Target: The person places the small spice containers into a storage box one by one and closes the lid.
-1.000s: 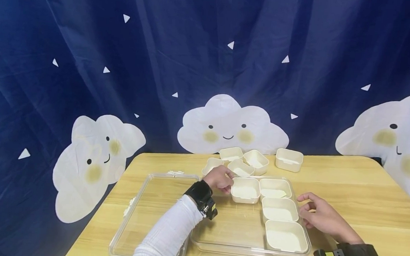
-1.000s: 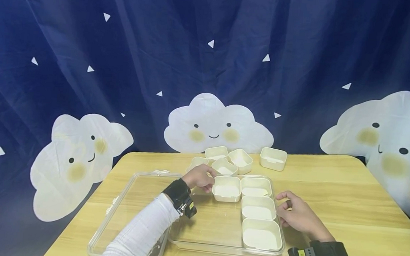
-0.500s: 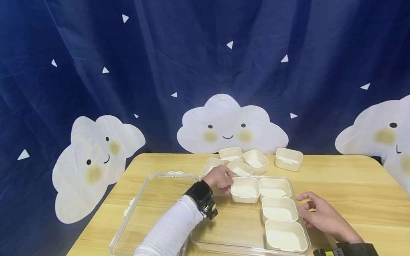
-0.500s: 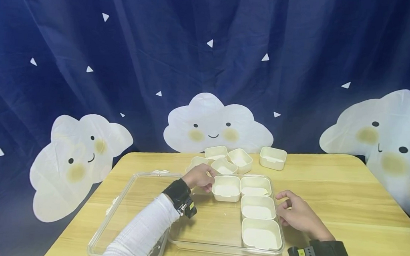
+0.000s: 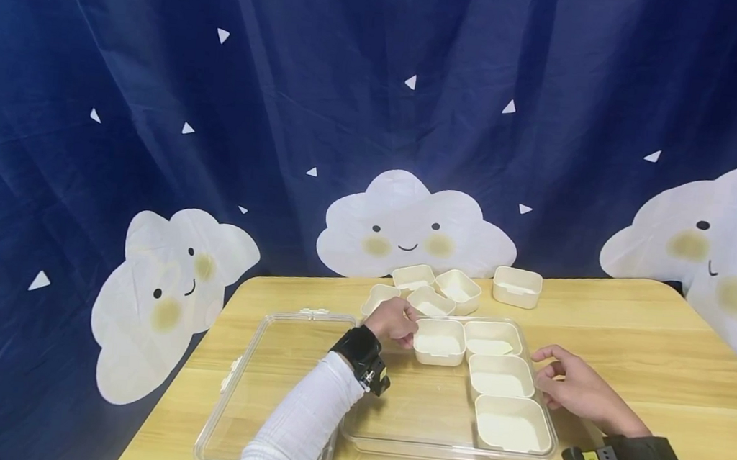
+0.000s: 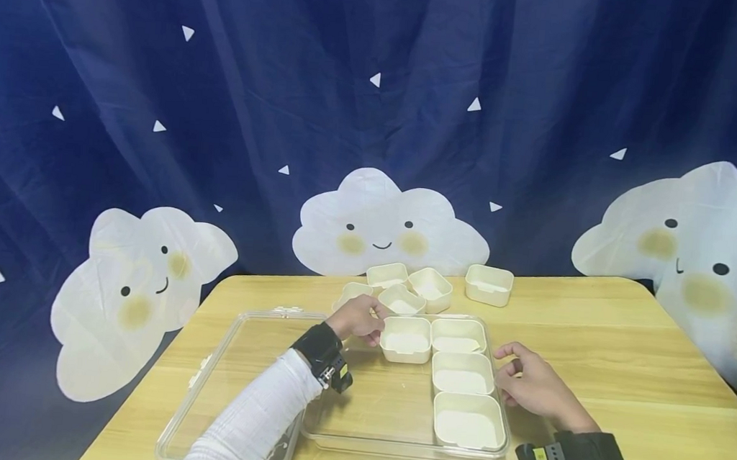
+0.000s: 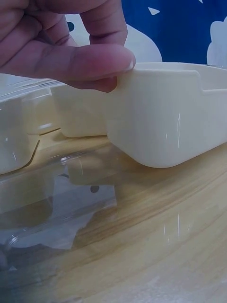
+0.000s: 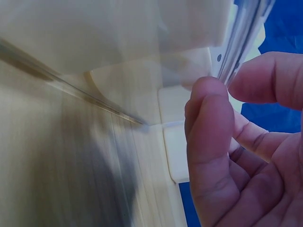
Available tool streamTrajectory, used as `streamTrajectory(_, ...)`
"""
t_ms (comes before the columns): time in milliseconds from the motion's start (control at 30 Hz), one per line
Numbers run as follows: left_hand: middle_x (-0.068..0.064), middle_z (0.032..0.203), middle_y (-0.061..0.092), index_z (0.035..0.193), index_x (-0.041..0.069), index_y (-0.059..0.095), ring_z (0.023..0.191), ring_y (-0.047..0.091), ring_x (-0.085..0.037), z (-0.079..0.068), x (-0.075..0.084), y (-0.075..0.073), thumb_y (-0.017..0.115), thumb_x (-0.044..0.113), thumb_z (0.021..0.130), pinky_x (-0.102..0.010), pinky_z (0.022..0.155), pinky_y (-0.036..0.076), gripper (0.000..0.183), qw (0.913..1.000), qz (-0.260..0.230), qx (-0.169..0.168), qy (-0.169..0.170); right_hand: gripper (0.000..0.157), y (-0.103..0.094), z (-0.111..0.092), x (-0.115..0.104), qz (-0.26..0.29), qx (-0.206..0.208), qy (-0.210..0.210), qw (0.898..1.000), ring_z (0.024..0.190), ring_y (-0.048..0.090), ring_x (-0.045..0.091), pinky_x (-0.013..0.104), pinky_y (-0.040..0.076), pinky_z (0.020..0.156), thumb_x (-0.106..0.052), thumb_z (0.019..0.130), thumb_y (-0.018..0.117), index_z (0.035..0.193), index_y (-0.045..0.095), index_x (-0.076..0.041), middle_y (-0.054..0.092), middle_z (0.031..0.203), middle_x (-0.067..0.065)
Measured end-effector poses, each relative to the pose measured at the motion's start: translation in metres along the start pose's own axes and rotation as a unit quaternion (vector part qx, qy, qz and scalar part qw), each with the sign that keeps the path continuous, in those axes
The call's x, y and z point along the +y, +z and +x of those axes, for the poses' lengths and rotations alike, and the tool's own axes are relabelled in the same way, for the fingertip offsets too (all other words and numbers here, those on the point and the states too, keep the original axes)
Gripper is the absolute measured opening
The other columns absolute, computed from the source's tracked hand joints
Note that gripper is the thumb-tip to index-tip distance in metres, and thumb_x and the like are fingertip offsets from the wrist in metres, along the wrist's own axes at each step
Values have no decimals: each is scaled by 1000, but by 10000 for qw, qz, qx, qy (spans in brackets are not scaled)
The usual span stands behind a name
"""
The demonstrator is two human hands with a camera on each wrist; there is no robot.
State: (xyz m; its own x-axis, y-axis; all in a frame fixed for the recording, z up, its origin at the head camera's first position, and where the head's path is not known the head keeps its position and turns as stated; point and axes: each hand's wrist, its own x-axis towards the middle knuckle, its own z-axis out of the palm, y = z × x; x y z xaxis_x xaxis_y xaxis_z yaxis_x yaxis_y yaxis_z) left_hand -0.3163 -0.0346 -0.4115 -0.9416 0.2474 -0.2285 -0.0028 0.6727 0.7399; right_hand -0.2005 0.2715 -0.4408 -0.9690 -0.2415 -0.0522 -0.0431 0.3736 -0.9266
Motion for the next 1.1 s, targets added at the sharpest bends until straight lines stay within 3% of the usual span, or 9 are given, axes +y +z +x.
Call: streamTrajectory(1100,-6,53,62,70,4,56,44,61,-13,2,-4,4,58,-5,85,-25,48,53,18,9997,46,194,105,37,0,0,1,-137,59,34,9999,67,59,22,34,54,57,2,88,56,122,43,11,53,82,12)
